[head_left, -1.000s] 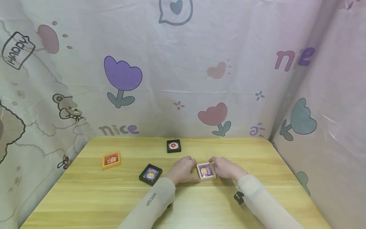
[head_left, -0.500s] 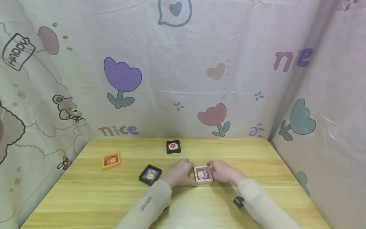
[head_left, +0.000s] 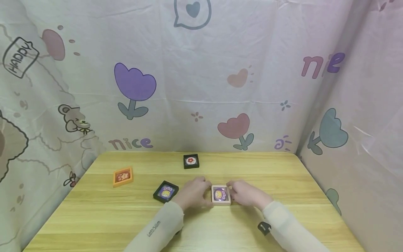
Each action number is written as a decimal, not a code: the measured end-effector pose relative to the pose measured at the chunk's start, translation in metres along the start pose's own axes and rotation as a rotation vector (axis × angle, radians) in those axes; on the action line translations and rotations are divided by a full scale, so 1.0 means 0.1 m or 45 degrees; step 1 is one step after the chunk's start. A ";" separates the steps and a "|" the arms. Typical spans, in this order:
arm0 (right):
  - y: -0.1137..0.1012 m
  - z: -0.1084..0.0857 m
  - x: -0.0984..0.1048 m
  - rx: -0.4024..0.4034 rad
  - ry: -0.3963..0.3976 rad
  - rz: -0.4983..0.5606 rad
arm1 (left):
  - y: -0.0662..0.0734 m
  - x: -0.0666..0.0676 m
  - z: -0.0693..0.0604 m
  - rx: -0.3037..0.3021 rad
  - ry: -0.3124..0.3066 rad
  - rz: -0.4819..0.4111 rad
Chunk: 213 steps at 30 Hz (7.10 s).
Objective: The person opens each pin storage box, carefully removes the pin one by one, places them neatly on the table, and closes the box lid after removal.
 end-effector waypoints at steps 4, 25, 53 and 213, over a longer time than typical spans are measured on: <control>-0.04 -0.04 -0.03 0.023 -0.017 0.025 | -0.02 -0.02 -0.03 -0.014 -0.009 -0.006; -0.27 -0.32 -0.16 0.162 -0.084 0.106 | 0.02 0.05 -0.39 -0.077 0.030 0.037; -0.46 -0.47 -0.13 0.204 -0.123 0.127 | -0.02 0.07 -0.52 0.008 0.092 -0.017; -0.43 -0.25 0.41 0.197 0.511 0.598 | -0.14 0.43 -0.63 0.230 0.026 -1.594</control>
Point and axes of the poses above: each hand's wrist, its own z-axis towards the middle knuckle, its own x-axis out of the back of the hand, y = z × x, the point moved 9 cm from there along z, towards the middle knuckle, and after that the axes turned 13 degrees about x, right-handed, at the moved point
